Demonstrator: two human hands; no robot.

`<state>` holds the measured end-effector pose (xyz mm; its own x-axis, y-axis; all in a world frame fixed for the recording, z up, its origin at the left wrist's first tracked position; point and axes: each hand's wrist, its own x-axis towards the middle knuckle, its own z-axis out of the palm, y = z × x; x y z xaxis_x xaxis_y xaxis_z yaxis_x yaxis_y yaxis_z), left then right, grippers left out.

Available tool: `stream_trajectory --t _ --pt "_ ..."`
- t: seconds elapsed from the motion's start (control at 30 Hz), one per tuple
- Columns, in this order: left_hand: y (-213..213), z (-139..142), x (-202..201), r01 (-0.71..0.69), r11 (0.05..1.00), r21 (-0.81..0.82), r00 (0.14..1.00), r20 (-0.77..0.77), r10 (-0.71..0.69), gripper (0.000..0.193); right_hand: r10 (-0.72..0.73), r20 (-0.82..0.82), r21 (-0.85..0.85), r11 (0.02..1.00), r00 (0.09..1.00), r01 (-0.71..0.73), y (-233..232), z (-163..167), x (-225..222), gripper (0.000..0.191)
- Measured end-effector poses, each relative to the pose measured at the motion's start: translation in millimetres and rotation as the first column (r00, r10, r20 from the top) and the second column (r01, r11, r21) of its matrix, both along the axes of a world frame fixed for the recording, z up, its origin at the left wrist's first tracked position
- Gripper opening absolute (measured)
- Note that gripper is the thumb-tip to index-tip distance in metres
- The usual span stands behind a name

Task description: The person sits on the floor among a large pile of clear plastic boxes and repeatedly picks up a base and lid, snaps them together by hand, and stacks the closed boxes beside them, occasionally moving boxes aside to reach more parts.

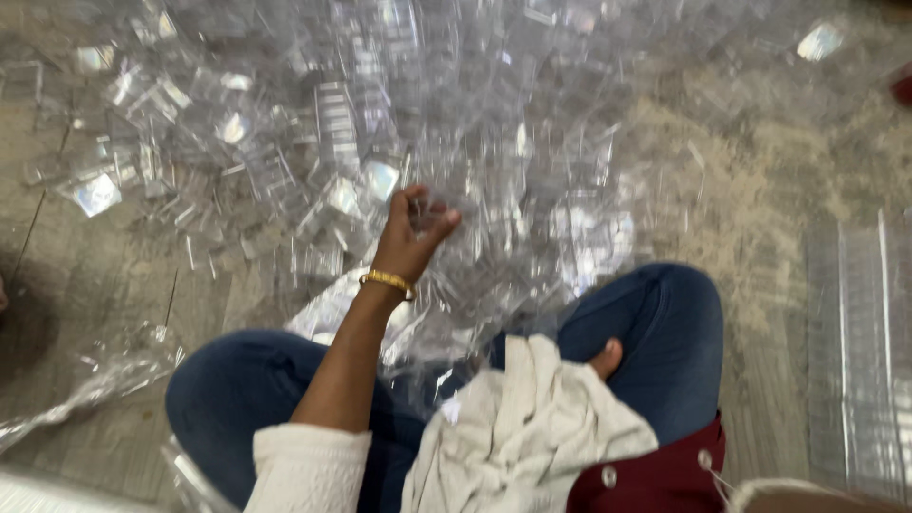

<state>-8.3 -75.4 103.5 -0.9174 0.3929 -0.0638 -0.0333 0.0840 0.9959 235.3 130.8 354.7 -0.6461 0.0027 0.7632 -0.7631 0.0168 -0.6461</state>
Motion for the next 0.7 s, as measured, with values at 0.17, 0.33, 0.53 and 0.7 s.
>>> stream_trajectory --t 0.17,0.33,0.53,0.7 --pt "-6.6 6.7 6.2 -0.040 0.997 0.059 0.999 -0.003 0.040 0.075 -0.129 0.617 0.158 0.987 0.776 0.038 -43.4 -102.2 -43.0 0.052" --pt "-19.5 47.9 8.8 -0.008 0.984 0.178 1.000 -0.008 0.009 0.076 0.166 0.775 0.302 0.751 0.610 -0.588 -109.8 -174.3 -8.0 0.071" --pt "-26.2 72.7 33.9 -0.166 0.888 0.430 0.958 0.284 0.042 0.081 0.210 0.636 0.480 0.646 0.743 -0.594 -121.0 -172.2 13.6 0.056" --pt "-5.7 43.8 71.2 -0.397 0.801 0.448 0.854 0.500 0.144 0.082 0.211 0.533 0.540 0.661 0.820 -0.521 -117.5 -158.6 13.7 0.041"
